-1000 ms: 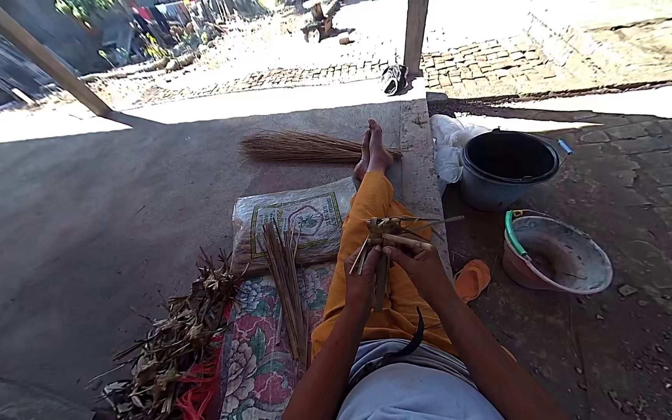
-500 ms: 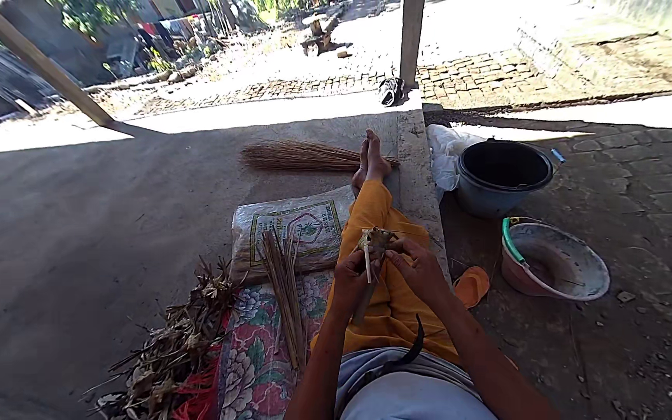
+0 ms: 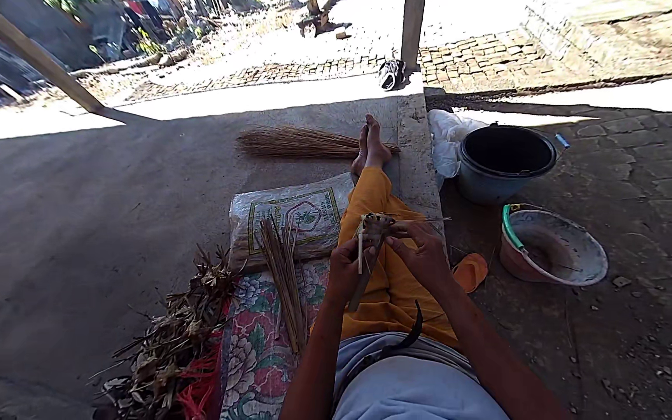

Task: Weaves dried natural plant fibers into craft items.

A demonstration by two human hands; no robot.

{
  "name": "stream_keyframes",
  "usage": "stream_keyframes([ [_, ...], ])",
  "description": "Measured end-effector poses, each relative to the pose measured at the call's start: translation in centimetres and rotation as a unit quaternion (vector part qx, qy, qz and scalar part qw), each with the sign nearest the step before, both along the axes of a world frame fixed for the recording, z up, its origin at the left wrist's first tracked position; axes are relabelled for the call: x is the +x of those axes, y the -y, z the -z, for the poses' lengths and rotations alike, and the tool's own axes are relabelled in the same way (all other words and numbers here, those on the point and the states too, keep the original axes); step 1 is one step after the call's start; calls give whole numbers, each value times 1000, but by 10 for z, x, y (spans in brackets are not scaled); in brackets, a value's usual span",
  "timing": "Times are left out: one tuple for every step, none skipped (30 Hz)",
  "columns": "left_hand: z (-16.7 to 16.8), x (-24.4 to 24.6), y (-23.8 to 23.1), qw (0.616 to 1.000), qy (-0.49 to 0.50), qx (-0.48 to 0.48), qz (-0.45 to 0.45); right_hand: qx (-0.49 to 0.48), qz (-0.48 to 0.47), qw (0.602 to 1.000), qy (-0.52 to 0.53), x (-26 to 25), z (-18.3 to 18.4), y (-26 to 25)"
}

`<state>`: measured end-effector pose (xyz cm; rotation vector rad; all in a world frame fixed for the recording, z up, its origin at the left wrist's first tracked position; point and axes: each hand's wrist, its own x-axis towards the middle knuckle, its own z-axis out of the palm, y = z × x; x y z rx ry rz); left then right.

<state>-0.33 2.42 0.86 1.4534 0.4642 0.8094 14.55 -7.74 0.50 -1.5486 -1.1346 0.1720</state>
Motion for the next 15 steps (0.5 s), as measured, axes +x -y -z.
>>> stream_keyframes([
  [-1,0,0,1000,4,-11,2,-19,-19,999,-21,1,0,0],
  [-1,0,0,1000,12,-20,4,-40,-42,997,-46,1,0,0],
  [1,-1,-1,999,25,-26,8,-56,-64,994,-71,2,-1,-1],
  [2,-1,-2,999,37,-26,14,-62,-92,988,-107,2,-2,-1],
  [3,-1,-3,999,43,-24,18,-59,-121,979,-155,1,-5,-1],
  [3,-1,-3,999,45,-21,21,-50,-151,964,-211,1,-7,-1],
  [3,-1,-4,999,44,-16,24,-42,-170,948,-266,0,-9,-1],
  [4,-1,-5,999,42,-5,29,-37,-176,934,-308,0,-11,-1],
  [5,0,-5,999,37,10,31,-37,-175,926,-332,-1,-12,0],
  [6,1,-5,999,29,29,30,-41,-174,924,-338,0,-13,0],
  [8,2,-6,998,21,48,27,-49,-175,923,-338,1,-14,0],
  [10,3,-8,997,14,71,21,-53,-182,920,-343,3,-15,1],
  [12,4,-9,996,9,92,15,-55,-197,910,-361,4,-16,2],
  [13,4,-10,994,6,107,11,-55,-216,894,-389,4,-16,3],
  [13,4,-10,993,3,115,8,-52,-231,878,-415,4,-17,4],
])
